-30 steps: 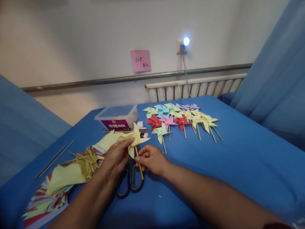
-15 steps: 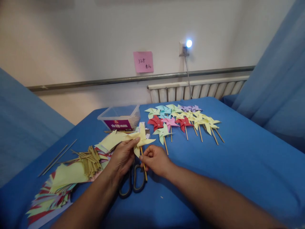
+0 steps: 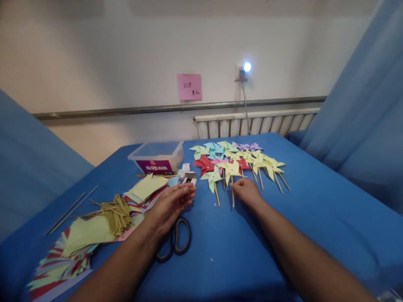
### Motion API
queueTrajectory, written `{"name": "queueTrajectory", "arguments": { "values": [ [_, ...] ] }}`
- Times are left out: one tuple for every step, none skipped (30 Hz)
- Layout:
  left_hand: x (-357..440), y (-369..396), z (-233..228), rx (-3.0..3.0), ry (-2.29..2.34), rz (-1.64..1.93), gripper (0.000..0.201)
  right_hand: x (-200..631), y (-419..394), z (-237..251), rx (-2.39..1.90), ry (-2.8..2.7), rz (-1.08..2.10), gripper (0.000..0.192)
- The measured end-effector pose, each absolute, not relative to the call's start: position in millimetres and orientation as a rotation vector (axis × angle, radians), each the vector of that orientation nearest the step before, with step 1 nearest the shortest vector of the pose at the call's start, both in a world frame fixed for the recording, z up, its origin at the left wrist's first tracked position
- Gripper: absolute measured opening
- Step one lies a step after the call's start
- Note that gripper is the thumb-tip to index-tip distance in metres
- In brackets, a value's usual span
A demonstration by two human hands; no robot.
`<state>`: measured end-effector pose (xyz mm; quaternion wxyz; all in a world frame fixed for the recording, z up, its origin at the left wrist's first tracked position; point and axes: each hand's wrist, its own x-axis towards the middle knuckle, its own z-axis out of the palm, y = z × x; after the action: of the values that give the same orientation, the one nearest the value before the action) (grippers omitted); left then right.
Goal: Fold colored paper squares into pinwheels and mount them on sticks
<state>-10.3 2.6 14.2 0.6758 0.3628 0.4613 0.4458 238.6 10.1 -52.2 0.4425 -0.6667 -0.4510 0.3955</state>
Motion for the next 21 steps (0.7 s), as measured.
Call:
{"name": "queueTrajectory", "arguments": {
  "values": [
    [-10, 2, 15, 0.819, 1.044, 0.992, 0.031, 241, 12, -54, -1.693, -1.143, 0.965, 0.032],
    [-10, 2, 15, 0.825, 1.046, 0.981, 0.030, 242, 15, -56, -1.731, -1.171, 0.944, 0.032],
    [-10, 2, 16, 0.832, 1.044, 0.970, 0.029, 242, 17, -58, -1.759, -1.199, 0.924, 0.032],
    [-10, 2, 16, 0.838, 1.040, 0.959, 0.029, 242, 20, -59, -1.777, -1.224, 0.905, 0.032],
    [-10, 2, 15, 0.843, 1.034, 0.949, 0.028, 242, 22, -60, -1.790, -1.240, 0.891, 0.032],
    [-11, 2, 15, 0.847, 1.027, 0.940, 0.027, 243, 24, -61, -1.799, -1.249, 0.881, 0.031],
    [-11, 2, 14, 0.850, 1.022, 0.933, 0.027, 244, 26, -62, -1.806, -1.252, 0.872, 0.031],
    [-11, 2, 14, 0.854, 1.018, 0.928, 0.026, 246, 28, -63, -1.817, -1.258, 0.862, 0.030],
    [-11, 2, 13, 0.858, 1.015, 0.925, 0.025, 248, 29, -64, -1.830, -1.266, 0.851, 0.030],
    [-11, 2, 12, 0.864, 1.013, 0.924, 0.025, 249, 30, -65, -1.842, -1.275, 0.838, 0.030],
    [-11, 2, 12, 0.869, 1.013, 0.922, 0.024, 251, 30, -66, -1.853, -1.287, 0.825, 0.030],
    [-11, 2, 11, 0.875, 1.013, 0.918, 0.024, 252, 31, -68, -1.862, -1.301, 0.811, 0.030],
    [-11, 2, 11, 0.879, 1.015, 0.913, 0.024, 252, 31, -69, -1.871, -1.317, 0.794, 0.030],
    [-11, 2, 10, 0.883, 1.016, 0.907, 0.023, 252, 32, -69, -1.879, -1.333, 0.777, 0.030],
    [-10, 2, 10, 0.886, 1.019, 0.901, 0.023, 251, 33, -70, -1.890, -1.347, 0.757, 0.030],
    [-10, 2, 10, 0.889, 1.021, 0.896, 0.022, 250, 33, -70, -1.903, -1.359, 0.734, 0.031],
    [-10, 2, 10, 0.892, 1.024, 0.892, 0.022, 249, 34, -70, -1.916, -1.369, 0.709, 0.031],
    [-10, 2, 9, 0.895, 1.026, 0.889, 0.021, 248, 35, -69, -1.928, -1.378, 0.685, 0.031],
    [-10, 2, 9, 0.897, 1.028, 0.887, 0.021, 246, 36, -68, -1.937, -1.386, 0.664, 0.030],
    [-9, 2, 9, 0.900, 1.027, 0.884, 0.021, 245, 36, -67, -1.948, -1.396, 0.644, 0.030],
    [-10, 3, 8, 0.902, 1.025, 0.881, 0.022, 243, 36, -65, -1.959, -1.412, 0.621, 0.030]
  ]
}}
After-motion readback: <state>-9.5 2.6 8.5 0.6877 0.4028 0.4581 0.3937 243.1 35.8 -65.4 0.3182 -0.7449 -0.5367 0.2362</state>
